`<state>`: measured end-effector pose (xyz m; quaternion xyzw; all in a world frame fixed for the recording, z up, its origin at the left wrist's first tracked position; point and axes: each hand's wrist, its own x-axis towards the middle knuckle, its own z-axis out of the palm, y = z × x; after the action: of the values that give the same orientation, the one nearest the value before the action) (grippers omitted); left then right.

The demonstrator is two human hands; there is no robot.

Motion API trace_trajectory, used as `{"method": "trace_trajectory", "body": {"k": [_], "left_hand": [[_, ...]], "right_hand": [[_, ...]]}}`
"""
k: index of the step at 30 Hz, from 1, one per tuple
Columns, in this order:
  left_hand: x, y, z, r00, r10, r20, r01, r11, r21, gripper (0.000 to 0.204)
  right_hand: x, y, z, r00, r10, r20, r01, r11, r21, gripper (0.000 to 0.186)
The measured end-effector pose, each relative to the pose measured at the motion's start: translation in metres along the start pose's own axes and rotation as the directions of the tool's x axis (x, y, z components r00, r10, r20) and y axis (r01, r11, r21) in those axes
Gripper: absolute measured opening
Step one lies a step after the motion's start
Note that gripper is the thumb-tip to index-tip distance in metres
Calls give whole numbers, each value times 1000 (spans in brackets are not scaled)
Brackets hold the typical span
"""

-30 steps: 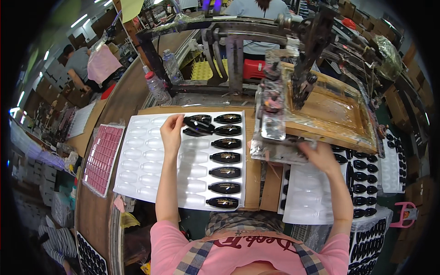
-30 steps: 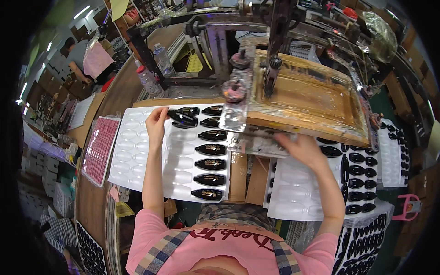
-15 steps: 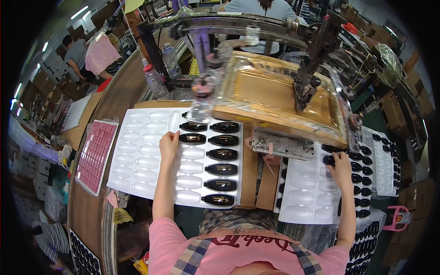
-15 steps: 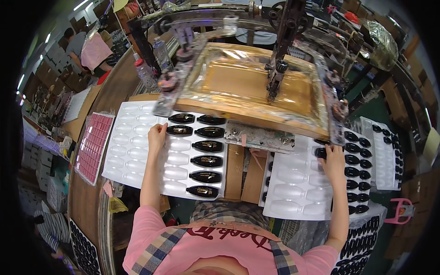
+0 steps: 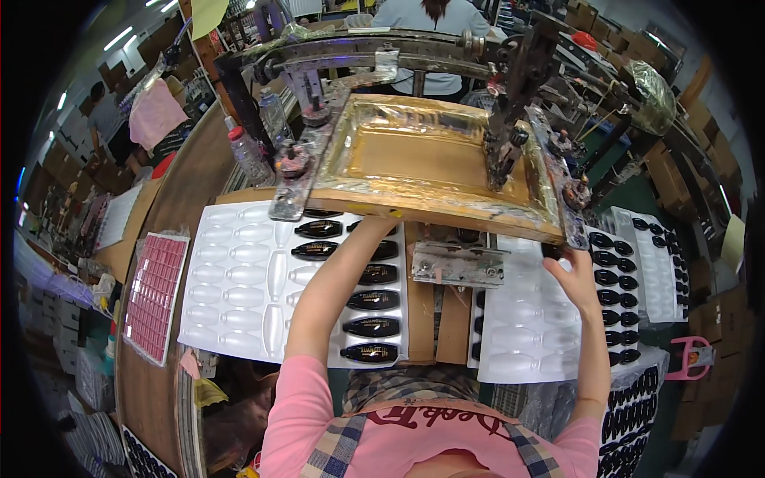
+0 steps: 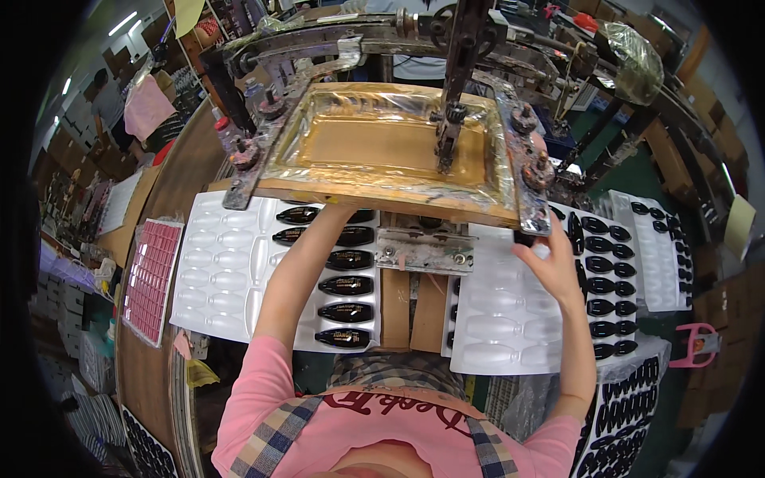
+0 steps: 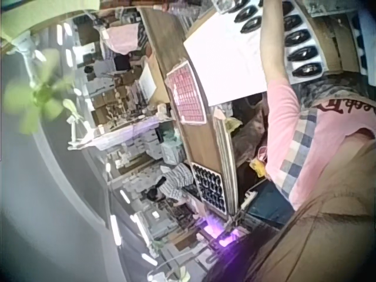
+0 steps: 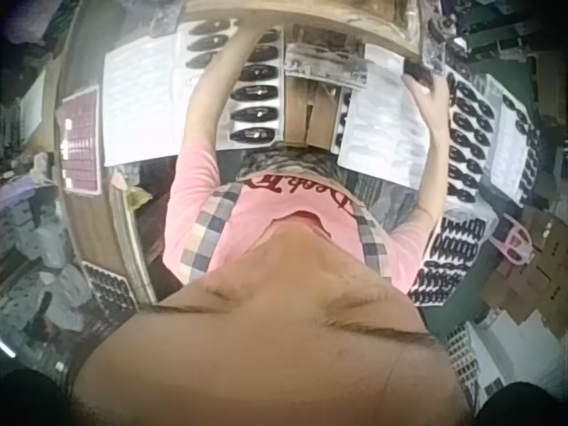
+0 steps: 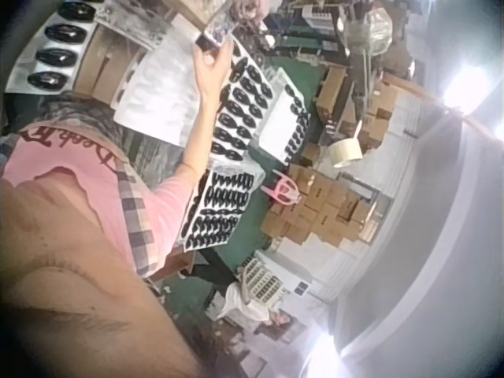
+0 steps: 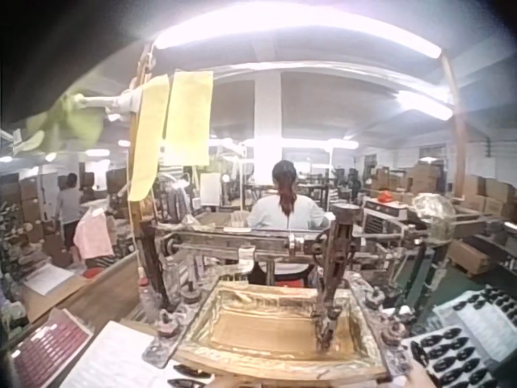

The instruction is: Screen printing gold patterns onto black hair clips using a manual printing machine.

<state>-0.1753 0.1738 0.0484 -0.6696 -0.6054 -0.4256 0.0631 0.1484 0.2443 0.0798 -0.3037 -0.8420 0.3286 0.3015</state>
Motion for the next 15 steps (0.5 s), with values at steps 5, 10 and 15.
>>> {"method": "trace_trajectory", "body": {"k": [5, 10, 15], "left_hand": [[16, -4, -22, 935, -354, -8, 295, 791, -536, 18], [-38, -16, -73, 793, -580, -184, 304, 639, -706, 17], [-142, -38, -115, 613, -680, -403, 453, 720, -526, 17]], "right_hand": [[42, -26, 44, 980, 28, 199, -33, 999, 18, 47], [50, -56, 82, 975, -101, 196, 130, 981, -145, 54], [35, -51, 66, 960, -172, 223, 201, 973, -117, 46]]}}
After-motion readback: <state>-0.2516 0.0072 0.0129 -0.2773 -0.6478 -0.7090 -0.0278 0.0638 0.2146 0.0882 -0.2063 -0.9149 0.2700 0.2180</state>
